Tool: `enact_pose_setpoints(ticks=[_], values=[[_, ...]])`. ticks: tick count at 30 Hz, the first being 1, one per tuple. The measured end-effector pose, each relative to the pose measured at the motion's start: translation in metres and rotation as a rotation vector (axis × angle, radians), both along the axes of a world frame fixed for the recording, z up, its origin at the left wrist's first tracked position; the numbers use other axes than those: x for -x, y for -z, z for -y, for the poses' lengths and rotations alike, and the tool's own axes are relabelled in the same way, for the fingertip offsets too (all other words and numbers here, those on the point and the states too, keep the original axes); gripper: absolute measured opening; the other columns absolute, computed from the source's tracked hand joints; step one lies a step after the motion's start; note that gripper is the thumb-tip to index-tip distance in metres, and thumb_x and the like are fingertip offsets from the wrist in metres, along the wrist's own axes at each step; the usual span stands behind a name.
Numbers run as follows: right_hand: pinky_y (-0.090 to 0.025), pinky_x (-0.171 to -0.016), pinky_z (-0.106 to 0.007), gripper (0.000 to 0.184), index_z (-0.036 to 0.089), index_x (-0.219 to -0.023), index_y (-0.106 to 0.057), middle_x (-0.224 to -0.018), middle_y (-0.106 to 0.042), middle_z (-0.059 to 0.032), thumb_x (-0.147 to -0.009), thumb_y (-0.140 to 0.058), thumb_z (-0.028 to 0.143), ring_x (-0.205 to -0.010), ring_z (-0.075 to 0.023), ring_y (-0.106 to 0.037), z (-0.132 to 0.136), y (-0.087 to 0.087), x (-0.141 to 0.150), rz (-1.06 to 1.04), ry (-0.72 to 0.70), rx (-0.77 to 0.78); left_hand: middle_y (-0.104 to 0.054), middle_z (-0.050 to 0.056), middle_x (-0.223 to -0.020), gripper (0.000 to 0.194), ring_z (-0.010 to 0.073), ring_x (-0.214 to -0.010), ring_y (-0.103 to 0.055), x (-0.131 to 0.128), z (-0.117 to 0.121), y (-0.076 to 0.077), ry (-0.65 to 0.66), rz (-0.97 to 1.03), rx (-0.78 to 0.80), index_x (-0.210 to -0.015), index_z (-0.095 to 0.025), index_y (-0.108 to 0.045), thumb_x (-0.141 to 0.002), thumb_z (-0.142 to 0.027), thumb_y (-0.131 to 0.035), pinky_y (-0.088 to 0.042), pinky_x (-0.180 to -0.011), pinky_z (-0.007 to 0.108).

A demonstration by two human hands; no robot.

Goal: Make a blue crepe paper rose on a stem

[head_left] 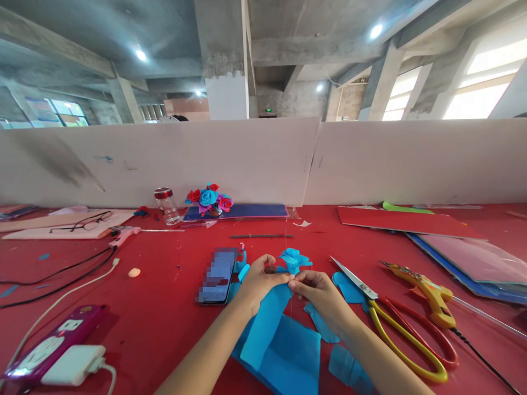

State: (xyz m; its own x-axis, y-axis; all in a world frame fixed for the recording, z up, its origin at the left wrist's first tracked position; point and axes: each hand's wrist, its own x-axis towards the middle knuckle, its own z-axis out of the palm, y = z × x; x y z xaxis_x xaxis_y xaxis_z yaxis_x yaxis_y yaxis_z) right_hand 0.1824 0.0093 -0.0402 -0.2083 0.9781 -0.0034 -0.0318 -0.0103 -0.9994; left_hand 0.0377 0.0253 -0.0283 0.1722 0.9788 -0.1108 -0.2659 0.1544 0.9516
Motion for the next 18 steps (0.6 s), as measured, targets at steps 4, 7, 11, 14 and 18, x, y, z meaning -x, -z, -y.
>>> enact_pose_setpoints(ticks=[4,7,11,14,18], values=[[-0.025,-0.044,-0.022,0.03,0.015,-0.06,-0.063,-0.049,-0.046,0.004,-0.065,-0.068,0.044,-0.047,-0.0075,-0.036,-0.0026,0.0044,-0.0018,0.001,-0.017,-0.043,-0.06,-0.004,-0.057,0.041,0.0136,-0.057,-0.058,-0.0002,-0.0004,0.0,0.008,-0.013,0.009,-0.064,-0.02,-0.04,-0.047,-0.021,-0.077,-0.041,-0.058,0.023],[-0.027,-0.043,-0.022,0.028,0.015,-0.062,-0.062,-0.049,-0.047,0.0042,-0.068,-0.066,0.042,-0.045,-0.0072,-0.038,-0.0022,0.0068,-0.0025,-0.032,-0.041,-0.035,-0.059,-0.006,-0.055,0.043,0.0112,-0.052,-0.055,-0.0001,-0.0013,-0.0005,0.016,-0.008,0.017,-0.063,-0.02,-0.038,-0.047,-0.022,-0.077,-0.04,-0.055,0.021],[-0.028,-0.043,-0.022,0.027,0.014,-0.062,-0.061,-0.049,-0.049,0.0036,-0.07,-0.065,0.04,-0.044,-0.0071,-0.04,-0.0004,0.0064,-0.0018,-0.051,-0.051,-0.034,-0.057,-0.007,-0.053,0.043,0.0104,-0.05,-0.054,-0.0001,-0.0016,-0.0018,0.04,0.024,0.027,-0.061,-0.02,-0.038,-0.045,-0.022,-0.078,-0.039,-0.053,0.02],[-0.029,-0.045,-0.022,0.028,0.014,-0.061,-0.06,-0.049,-0.049,0.0037,-0.07,-0.064,0.041,-0.044,-0.0069,-0.04,0.0002,0.0052,-0.0011,-0.056,-0.054,-0.034,-0.059,-0.005,-0.057,0.041,0.0109,-0.054,-0.055,-0.0004,-0.0025,-0.0007,0.046,0.042,0.024,-0.06,-0.019,-0.042,-0.044,-0.021,-0.079,-0.04,-0.055,0.021],[-0.028,-0.044,-0.022,0.03,0.014,-0.062,-0.059,-0.048,-0.048,0.004,-0.072,-0.062,0.042,-0.044,-0.0067,-0.039,-0.0002,0.0049,-0.0009,-0.036,-0.066,-0.062,-0.06,-0.005,-0.058,0.037,0.0107,-0.057,-0.056,-0.0003,-0.0039,0.002,0.028,0.045,0.024,-0.064,-0.018,-0.046,-0.045,-0.019,-0.079,-0.041,-0.059,0.022]])
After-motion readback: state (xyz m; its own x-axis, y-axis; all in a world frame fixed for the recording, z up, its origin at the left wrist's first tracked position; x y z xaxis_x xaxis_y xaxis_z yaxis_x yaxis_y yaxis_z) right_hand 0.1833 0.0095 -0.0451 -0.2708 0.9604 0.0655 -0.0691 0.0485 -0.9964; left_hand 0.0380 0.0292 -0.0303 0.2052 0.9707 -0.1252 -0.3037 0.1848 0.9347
